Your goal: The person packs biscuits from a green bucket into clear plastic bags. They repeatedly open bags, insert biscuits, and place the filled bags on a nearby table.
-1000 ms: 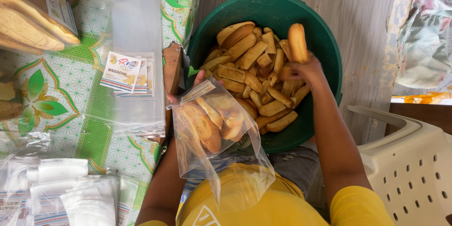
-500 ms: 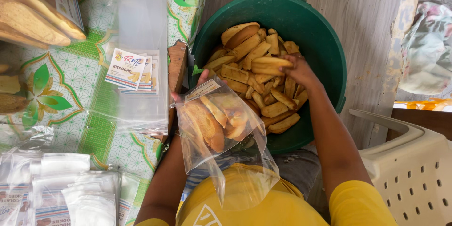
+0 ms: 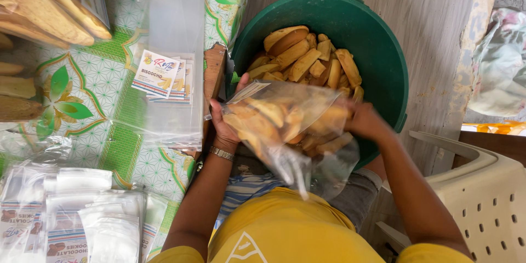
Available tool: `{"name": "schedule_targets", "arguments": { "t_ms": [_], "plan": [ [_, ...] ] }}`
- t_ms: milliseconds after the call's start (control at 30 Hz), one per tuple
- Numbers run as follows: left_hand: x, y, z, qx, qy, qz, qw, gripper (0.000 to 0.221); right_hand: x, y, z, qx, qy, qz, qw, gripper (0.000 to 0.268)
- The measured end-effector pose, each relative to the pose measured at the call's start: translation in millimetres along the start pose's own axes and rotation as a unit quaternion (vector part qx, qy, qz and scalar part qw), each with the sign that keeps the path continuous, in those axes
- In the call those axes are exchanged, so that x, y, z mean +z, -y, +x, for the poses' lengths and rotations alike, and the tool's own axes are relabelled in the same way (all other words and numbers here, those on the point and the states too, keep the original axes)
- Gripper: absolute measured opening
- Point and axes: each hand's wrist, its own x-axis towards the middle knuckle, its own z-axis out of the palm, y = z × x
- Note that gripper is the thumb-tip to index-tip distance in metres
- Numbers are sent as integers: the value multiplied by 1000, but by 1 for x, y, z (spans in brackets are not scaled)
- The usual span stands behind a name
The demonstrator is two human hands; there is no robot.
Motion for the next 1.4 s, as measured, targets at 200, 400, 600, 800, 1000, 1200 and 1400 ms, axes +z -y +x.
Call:
{"name": "schedule_targets", "arguments": {
  "t_ms": [200,400,600,800,1000,1200,1400],
  "plan": [
    [12,8,6,26,-22,31,999,112,16,15,-82,73,2,80,994,54],
    [23,9,8,57,-18,71,996,108,-85,52,-170,-11,-410,299,862,47],
    [34,12,9,95,1,117,989,109,-109,99,-204,87,-360,95,924,43],
    [33,5,3,86,-8,59,994,109,-115,77,-211,-77,-410,274,866,55],
    [27,15,4,54,-3,-55,997,112,-117,55,-231,-131,-326,374,858,59],
    [28,22,6,39,15,-65,997,114,-120,104,-250,-79,-294,309,901,60],
    [36,14,3,83,19,42,995,111,-94,179,-233,9,-316,-85,945,47]
  ]
}}
